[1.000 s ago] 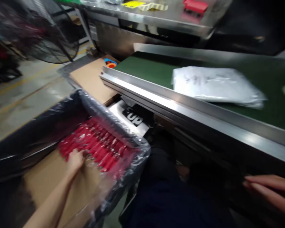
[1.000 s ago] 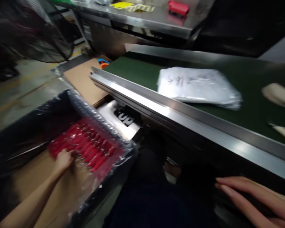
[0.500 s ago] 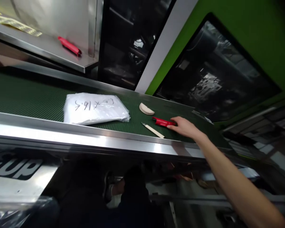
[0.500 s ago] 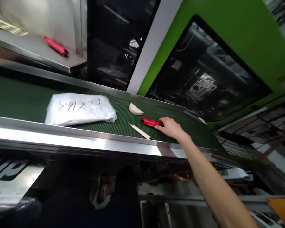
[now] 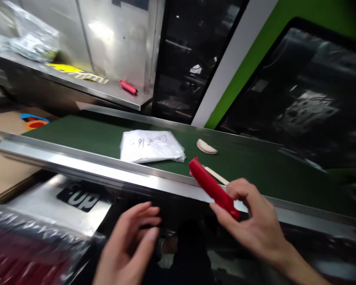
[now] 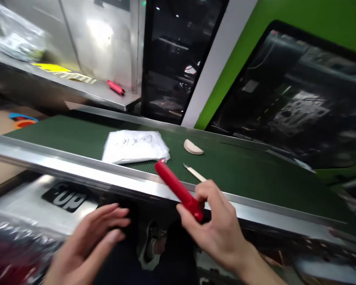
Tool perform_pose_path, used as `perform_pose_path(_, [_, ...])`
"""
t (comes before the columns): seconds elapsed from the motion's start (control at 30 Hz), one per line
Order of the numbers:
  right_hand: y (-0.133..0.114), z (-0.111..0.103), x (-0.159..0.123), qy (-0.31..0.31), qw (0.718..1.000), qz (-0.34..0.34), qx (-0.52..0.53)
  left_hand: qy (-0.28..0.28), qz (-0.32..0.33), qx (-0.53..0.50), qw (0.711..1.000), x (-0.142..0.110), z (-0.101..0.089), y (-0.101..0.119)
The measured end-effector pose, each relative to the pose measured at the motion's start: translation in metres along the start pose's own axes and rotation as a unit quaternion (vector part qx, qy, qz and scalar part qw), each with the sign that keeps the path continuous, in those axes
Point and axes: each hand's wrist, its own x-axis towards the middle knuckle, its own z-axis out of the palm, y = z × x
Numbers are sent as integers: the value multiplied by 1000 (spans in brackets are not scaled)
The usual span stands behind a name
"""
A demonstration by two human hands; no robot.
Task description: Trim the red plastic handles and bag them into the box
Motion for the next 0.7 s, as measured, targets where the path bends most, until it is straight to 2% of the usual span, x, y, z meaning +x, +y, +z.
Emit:
perform_pose_path(0.07, [-26,18,-11,-25,997,-34,61,-98,-19,-102,990,-3,24,5])
perform_pose_path(0.13, [-44,35,-20,-55,992,-54,97,-119,-48,-173,976,-5,39,7])
perform_pose_path(0.23, [-59,56,-31,-91,985,-85,121,-66,-65,-192,977,-12,41,4])
perform_pose_path(0.37, [-71,73,-42,-123,974,-101,160,17,-80,-173,982,-21,27,-3])
perform_pose_path(0.47, [-73,74,-45,-139,968,-57,200,27,-115,-213,970,-21,16,-5])
perform_pose_path(0.63, [-57,66,-41,-145,957,111,224,23,-99,-242,965,-19,0,7])
perform_pose_path(0.7, [-51,64,-41,-145,953,130,234,14,-122,-238,963,-19,-3,12])
